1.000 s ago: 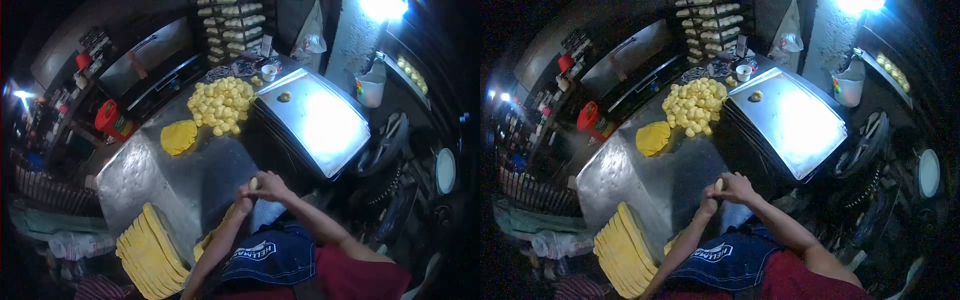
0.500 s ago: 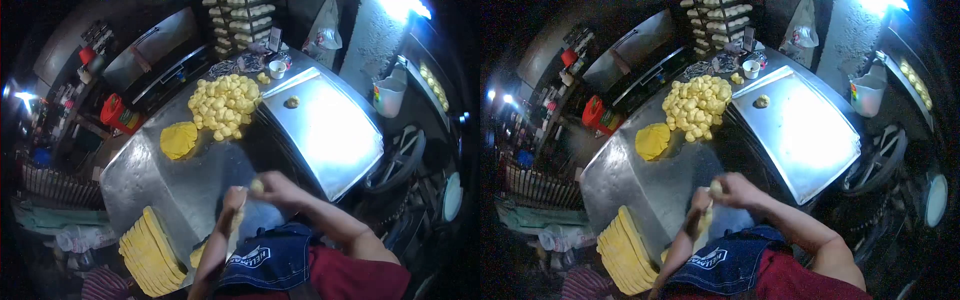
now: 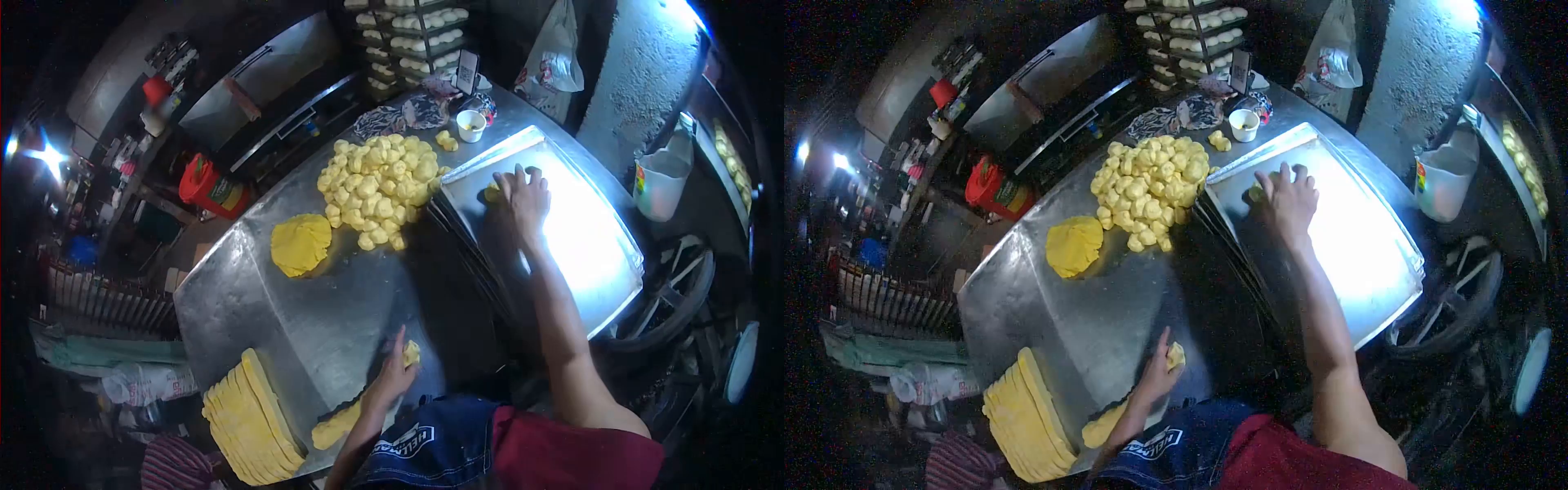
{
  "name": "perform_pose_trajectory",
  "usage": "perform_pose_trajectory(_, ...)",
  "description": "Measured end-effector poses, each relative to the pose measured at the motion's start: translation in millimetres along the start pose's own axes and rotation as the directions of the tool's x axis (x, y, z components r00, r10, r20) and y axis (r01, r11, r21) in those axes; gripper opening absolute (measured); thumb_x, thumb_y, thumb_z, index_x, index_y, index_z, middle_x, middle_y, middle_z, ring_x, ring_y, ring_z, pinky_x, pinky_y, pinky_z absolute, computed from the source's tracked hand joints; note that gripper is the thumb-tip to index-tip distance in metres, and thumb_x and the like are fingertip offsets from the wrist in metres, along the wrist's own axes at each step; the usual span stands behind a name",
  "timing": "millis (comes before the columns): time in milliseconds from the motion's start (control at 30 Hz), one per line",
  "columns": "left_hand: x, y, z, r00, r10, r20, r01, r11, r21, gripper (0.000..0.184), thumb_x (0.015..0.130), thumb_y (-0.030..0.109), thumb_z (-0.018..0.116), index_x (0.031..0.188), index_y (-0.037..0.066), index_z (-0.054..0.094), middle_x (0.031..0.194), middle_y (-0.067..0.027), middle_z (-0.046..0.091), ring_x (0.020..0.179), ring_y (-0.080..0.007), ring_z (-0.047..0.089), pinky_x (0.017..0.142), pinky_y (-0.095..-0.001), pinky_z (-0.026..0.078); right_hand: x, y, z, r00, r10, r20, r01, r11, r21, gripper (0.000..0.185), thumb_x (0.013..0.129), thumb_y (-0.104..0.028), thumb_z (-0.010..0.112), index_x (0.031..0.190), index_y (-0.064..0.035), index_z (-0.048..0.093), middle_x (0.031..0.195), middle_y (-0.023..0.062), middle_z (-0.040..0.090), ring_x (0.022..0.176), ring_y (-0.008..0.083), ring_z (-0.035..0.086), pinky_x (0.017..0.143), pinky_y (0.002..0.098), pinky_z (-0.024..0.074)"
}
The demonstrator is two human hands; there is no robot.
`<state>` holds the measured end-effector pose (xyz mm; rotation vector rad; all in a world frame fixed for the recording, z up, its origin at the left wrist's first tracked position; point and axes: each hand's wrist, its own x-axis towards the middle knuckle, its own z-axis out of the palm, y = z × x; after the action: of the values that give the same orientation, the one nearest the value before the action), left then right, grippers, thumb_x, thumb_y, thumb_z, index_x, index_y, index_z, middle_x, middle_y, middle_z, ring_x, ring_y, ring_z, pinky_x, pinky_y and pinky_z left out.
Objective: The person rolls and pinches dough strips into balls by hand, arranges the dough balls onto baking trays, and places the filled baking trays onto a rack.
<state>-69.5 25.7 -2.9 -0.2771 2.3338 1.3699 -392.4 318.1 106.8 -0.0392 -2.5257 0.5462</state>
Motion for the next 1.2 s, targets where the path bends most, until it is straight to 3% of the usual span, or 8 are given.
perform_pose_trajectory(267,-28,-21,-9,0.805,0.356,-0.474,-0.484,0.857,-0.178,0.104,0.082,0.003,0.082,0.165,0.015,0.021,0.147,-0.0248,0.054,0.128,-0.0366,0.061,0.110,-0.0450,0.048,-283,-128,-21,0.237,-0.665,0.708,-0.009,0.727,0.686,0.026,0.097,-0.023,0.065,0.115,-0.0077,0.075,0.109,0.0208,0.074,0.103,0.0415,0.070,0.089,0.0493,0.0562)
perform_pose_trajectory(400,-17,-86,-10,0.982,0.182,0.047,-0.157,0.931,-0.330,0.044,0.091,0.019,0.076,0.131,0.007,0.061,0.122,-0.0168,0.069,0.107,-0.0273,0.068,0.087,-0.0374,0.056,-279,-160,-82,0.484,-0.587,0.649,-0.066,0.715,0.696,0.031,0.094,-0.032,0.068,0.107,-0.0044,0.074,0.108,0.0240,0.073,0.101,0.0434,0.070,0.085,0.0504,0.0565)
perform_pose_trajectory(500,-17,-71,10,0.969,0.201,0.145,0.092,0.253,-0.963,0.030,0.092,0.014,0.073,0.117,-0.001,0.066,0.096,-0.0162,0.075,0.085,-0.0255,0.070,0.074,-0.0381,0.057,-299,-152,-72,0.609,-0.467,0.641,0.084,0.842,0.533,0.042,0.091,-0.043,0.071,0.102,-0.0026,0.072,0.106,0.0255,0.072,0.099,0.0448,0.069,0.083,0.0513,0.0560)
perform_pose_trajectory(567,-27,-35,7,0.887,0.353,-0.298,-0.400,0.909,-0.114,0.027,0.090,0.013,0.073,0.109,-0.005,0.068,0.090,-0.0203,0.074,0.081,-0.0281,0.072,0.074,-0.0418,0.058,-289,-149,-73,0.455,-0.366,0.812,-0.190,0.851,0.490,0.051,0.089,-0.051,0.072,0.098,-0.0010,0.069,0.104,0.0260,0.072,0.097,0.0455,0.069,0.082,0.0521,0.0556)
perform_pose_trajectory(700,-40,-24,5,0.927,0.270,-0.258,-0.203,0.944,0.260,0.021,0.087,0.016,0.073,0.099,-0.002,0.070,0.099,-0.0211,0.076,0.097,-0.0400,0.073,0.080,-0.0480,0.055,-313,-151,-65,0.683,-0.142,0.716,-0.258,0.871,0.418,0.044,0.089,-0.045,0.072,0.096,-0.0014,0.070,0.096,0.0262,0.072,0.094,0.0459,0.070,0.080,0.0534,0.0560)
perform_pose_trajectory(900,6,-19,-3,0.976,0.152,-0.153,-0.073,0.901,0.429,0.038,0.096,0.036,0.061,0.100,0.001,0.073,0.099,-0.0251,0.073,0.101,-0.0472,0.069,0.085,-0.0525,0.055,-243,-125,-70,0.344,-0.470,0.813,0.041,0.873,0.487,0.039,0.083,-0.036,0.077,0.100,-0.0005,0.072,0.091,0.0227,0.074,0.084,0.0407,0.072,0.075,0.0492,0.0570)
perform_pose_trajectory(933,28,-48,0,0.963,0.217,-0.158,-0.172,0.951,0.256,0.047,0.099,0.045,0.054,0.102,0.003,0.075,0.106,-0.0278,0.072,0.106,-0.0488,0.066,0.091,-0.0562,0.054,-203,-124,-100,0.261,-0.370,0.892,-0.407,0.795,0.449,0.034,0.082,-0.030,0.079,0.097,-0.0008,0.071,0.085,0.0167,0.074,0.073,0.0312,0.070,0.070,0.0451,0.0558)
perform_pose_trajectory(1200,11,-14,-10,0.995,-0.079,-0.057,0.082,0.995,0.057,0.117,0.080,0.043,0.089,0.163,0.003,0.016,0.157,-0.0274,0.040,0.142,-0.0365,0.047,0.117,-0.0441,0.040,44,53,-35,0.877,-0.164,0.452,-0.274,0.602,0.750,0.039,0.098,-0.031,0.071,0.128,-0.0060,0.067,0.106,0.0168,0.073,0.093,0.0271,0.070,0.081,0.0392,0.0549)
